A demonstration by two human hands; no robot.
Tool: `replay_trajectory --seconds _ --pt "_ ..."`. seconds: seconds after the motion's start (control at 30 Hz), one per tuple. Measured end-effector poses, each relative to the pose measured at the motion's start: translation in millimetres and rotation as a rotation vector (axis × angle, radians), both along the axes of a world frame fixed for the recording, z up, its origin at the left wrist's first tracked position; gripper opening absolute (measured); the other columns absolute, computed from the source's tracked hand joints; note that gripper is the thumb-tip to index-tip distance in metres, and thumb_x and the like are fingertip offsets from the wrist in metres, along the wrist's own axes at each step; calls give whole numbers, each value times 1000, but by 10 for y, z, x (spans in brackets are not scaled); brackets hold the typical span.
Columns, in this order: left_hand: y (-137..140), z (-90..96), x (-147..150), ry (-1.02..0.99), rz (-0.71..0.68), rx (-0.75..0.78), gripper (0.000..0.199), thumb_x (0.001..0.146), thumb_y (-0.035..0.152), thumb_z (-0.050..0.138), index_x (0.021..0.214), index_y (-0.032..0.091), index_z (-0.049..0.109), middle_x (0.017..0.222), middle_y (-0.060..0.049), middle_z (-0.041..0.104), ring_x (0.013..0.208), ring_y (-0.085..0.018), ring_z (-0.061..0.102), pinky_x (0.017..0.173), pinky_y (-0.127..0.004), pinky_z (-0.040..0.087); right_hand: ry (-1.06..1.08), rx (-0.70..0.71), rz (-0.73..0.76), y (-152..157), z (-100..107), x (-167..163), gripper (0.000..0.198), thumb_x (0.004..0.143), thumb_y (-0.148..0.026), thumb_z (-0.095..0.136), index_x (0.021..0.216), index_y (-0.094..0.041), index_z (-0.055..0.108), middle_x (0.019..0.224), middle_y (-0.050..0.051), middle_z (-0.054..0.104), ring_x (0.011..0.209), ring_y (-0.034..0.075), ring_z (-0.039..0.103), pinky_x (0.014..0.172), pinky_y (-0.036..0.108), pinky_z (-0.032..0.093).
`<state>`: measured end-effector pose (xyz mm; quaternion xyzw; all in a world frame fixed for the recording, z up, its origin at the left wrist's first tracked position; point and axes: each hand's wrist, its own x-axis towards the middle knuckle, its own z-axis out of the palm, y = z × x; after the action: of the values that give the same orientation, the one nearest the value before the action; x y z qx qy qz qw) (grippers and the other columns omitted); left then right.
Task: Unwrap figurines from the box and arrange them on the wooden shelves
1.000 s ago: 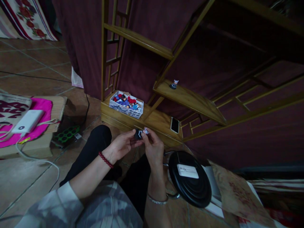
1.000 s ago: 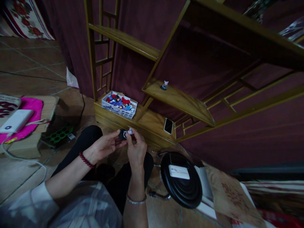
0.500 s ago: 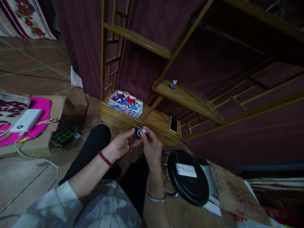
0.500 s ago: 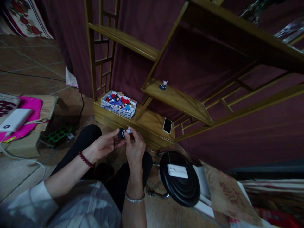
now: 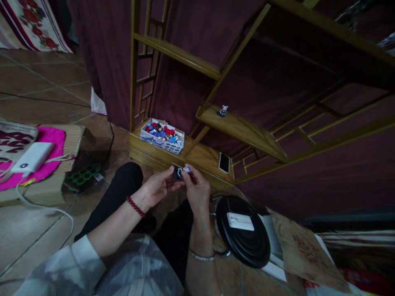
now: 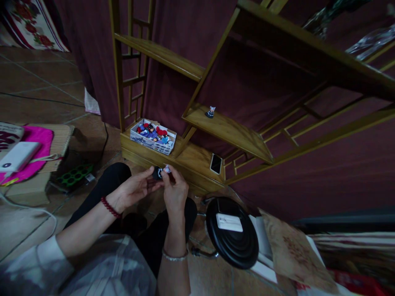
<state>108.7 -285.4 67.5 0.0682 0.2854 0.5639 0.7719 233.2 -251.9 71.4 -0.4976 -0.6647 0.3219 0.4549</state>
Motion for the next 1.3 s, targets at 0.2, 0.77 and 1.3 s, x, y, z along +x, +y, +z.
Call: replay_trajectory --seconds 0.2,0.77,1.3 --pt "-17 -14 12 9 -11 31 20 80 27 54 87 10 62 89 -11 64 76 -16 63 67 -23 50 43 -24 -6 -15 3 20 34 73 -38 57 101 -20 63 100 5 65 91 19 60 83 34 47" --pt "-29 -25 8 10 -7 57 18 78 27 57 86 11 62 86 -9 65 75 -15 62 66 -23 49 31 -22 -35 -29 20 -25 34 73 -39 57 100 -21 63 100 4 65 90 19 60 83 33 46" --pt "-39 15 15 36 0 29 17 78 27 57 84 11 62 83 -9 65 72 -15 63 64 -22 49 18 -58 -64 -31 47 -36 34 72 -39 57 99 -19 64 97 5 66 88 19 61 80 32 47"
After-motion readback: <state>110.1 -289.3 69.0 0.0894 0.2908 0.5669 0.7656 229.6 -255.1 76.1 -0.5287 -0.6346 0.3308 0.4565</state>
